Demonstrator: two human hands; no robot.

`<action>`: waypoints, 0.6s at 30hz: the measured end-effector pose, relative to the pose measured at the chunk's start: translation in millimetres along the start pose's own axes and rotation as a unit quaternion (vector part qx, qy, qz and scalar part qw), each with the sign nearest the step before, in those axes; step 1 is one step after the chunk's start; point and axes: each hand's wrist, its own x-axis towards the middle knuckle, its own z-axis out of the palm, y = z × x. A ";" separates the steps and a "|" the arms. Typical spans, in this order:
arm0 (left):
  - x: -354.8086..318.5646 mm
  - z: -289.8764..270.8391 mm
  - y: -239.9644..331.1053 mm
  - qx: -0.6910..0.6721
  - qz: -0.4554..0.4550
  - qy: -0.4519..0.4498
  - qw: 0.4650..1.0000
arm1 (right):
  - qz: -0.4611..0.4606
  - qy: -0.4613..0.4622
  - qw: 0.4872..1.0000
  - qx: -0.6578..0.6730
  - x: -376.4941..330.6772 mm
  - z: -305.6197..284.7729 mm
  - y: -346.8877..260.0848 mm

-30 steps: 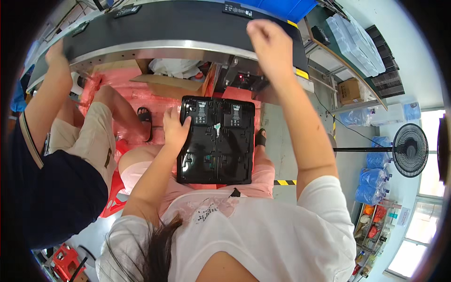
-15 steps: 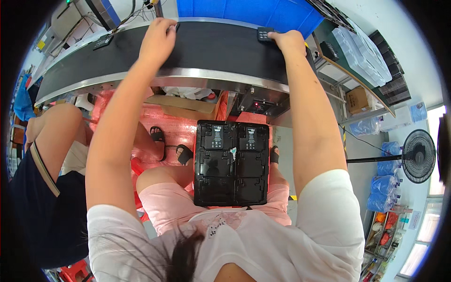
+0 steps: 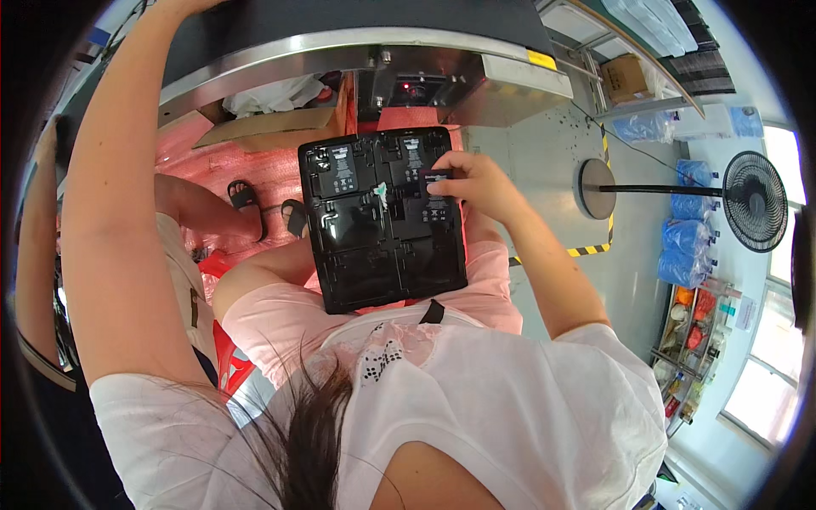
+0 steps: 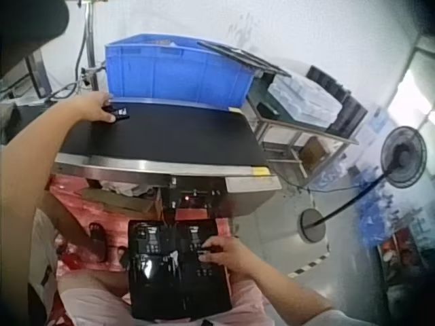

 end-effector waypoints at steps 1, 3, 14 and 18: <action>30.4 33.8 15.8 0.229 -0.270 0.091 0.931 | 0.042 0.020 0.999 -0.016 6.0 2.3 24.7; 49.2 71.3 43.1 0.432 -0.509 0.172 0.725 | -0.002 0.029 0.996 -0.082 15.5 13.3 54.4; 1.8 251.2 136.9 0.226 -0.367 0.378 0.819 | -0.248 0.151 0.871 -0.397 -48.9 91.4 107.7; -12.6 346.5 121.1 0.216 -0.403 0.324 0.829 | -0.248 0.073 0.833 -0.489 -65.0 113.1 133.7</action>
